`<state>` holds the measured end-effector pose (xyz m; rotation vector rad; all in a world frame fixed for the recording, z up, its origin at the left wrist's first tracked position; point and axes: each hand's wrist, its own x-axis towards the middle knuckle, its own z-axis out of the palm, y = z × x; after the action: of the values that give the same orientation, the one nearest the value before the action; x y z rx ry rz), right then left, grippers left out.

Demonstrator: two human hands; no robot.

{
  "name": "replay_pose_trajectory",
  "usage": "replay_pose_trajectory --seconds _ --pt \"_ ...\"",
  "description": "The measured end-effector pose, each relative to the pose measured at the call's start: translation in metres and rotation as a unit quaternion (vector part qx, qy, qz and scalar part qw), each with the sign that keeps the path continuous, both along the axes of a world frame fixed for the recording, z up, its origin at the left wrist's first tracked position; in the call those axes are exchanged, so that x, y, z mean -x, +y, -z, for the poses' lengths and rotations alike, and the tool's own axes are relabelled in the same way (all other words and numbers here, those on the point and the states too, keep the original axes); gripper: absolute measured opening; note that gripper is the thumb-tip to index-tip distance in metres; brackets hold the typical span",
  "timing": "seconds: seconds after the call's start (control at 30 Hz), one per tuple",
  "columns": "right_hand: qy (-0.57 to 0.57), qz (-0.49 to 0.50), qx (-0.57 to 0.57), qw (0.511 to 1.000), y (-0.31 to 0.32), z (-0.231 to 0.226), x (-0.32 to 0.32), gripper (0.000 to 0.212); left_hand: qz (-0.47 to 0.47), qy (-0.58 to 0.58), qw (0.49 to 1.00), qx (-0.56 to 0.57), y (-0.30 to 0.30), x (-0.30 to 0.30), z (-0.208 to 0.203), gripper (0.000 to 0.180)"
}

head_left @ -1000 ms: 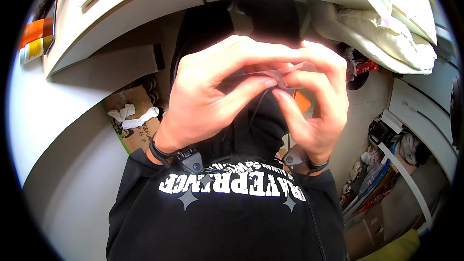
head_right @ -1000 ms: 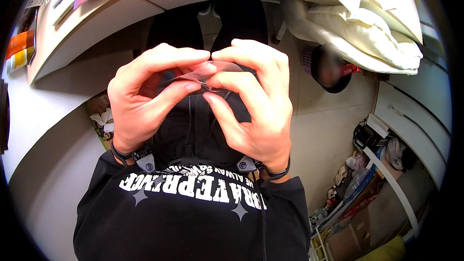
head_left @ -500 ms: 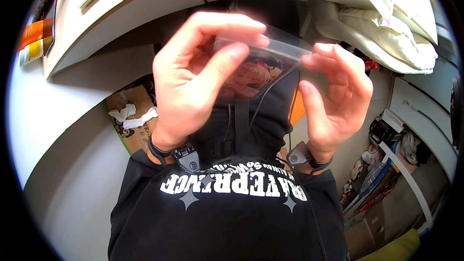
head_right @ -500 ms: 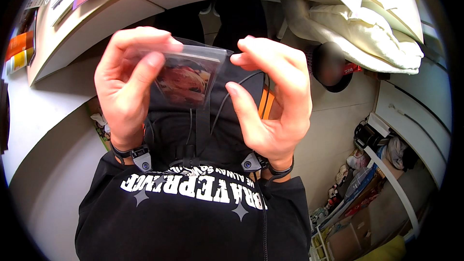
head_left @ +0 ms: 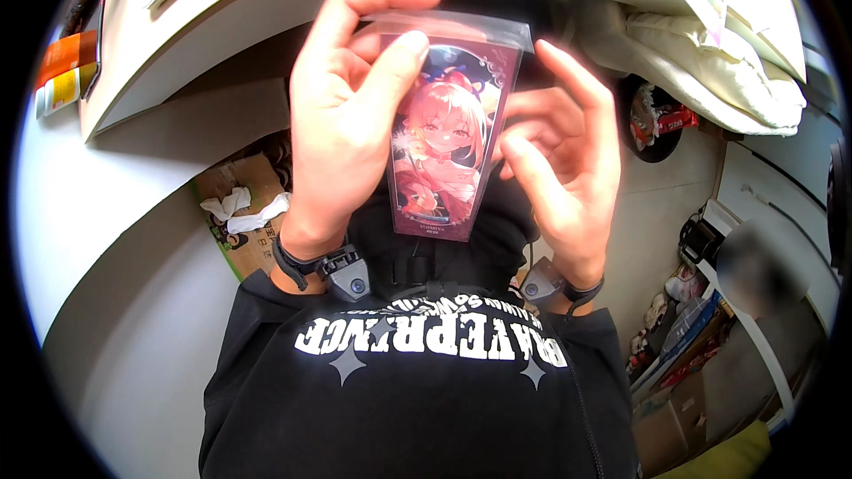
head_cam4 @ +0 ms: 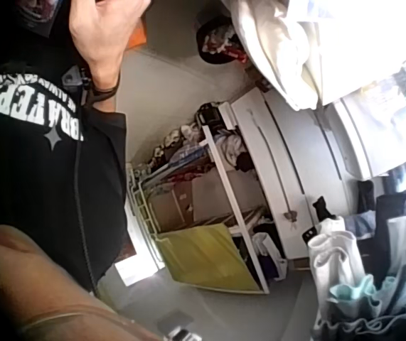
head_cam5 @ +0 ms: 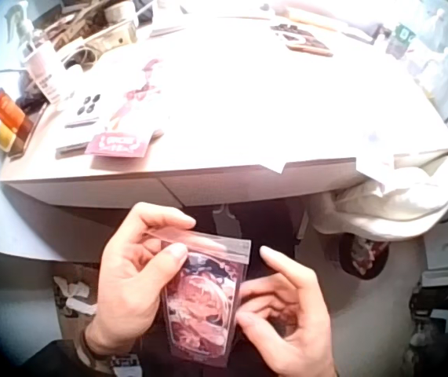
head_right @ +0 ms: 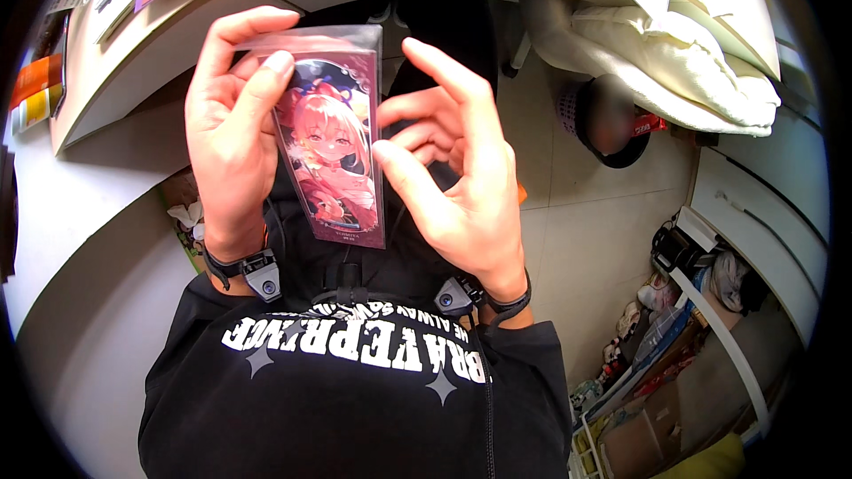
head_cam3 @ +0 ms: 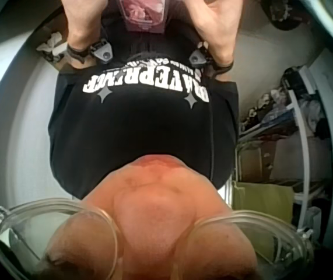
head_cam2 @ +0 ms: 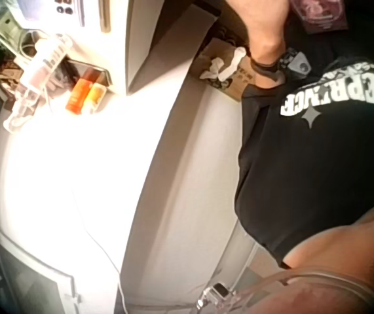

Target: The person places several illustrated cards into clear plastic protective sleeves. They handle the cards and sleeves by hand, carefully inserting each card and smoothing the plastic to remove air bubbles.

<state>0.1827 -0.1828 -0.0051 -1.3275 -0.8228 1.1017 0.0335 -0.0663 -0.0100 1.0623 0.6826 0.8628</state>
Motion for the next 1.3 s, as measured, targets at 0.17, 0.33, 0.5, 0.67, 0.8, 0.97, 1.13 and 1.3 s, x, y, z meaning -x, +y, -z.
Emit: replay_pose_trajectory --seconds 0.17,0.33,0.5,0.67,0.8,0.97,1.13,1.3 --pt "-0.225 0.060 -0.132 0.964 0.003 0.018 -0.003 0.057 0.039 0.043 0.997 0.040 -0.010 -0.001 0.002 0.020" --pt "-0.387 0.040 -0.125 0.913 0.010 0.007 -0.005 0.040 0.046 0.042 0.998 -0.007 -0.008 0.001 0.008 0.020" --pt "-0.513 -0.015 -0.137 0.847 0.009 -0.001 -0.010 0.046 0.032 0.048 0.998 0.023 -0.008 0.000 0.006 0.021" --pt "-0.525 -0.001 -0.120 0.842 0.012 -0.001 -0.009 0.045 0.083 0.026 0.994 0.059 -0.007 0.005 0.004 0.015" --pt "-0.498 -0.008 -0.131 0.857 0.012 0.002 -0.010 0.046 0.053 0.081 0.994 0.041 -0.015 -0.001 0.002 0.017" --pt "-0.387 -0.020 -0.145 0.910 0.015 0.004 -0.008 0.041 0.077 0.084 0.991 0.072 -0.016 -0.002 -0.007 0.022" --pt "-0.388 -0.012 -0.159 0.908 0.015 0.003 -0.005 0.046 0.069 0.100 0.992 -0.028 -0.015 -0.003 0.004 0.032" --pt "-0.398 -0.007 -0.150 0.905 0.016 0.000 -0.006 0.046 0.086 0.131 0.986 0.049 -0.016 -0.001 -0.005 0.040"
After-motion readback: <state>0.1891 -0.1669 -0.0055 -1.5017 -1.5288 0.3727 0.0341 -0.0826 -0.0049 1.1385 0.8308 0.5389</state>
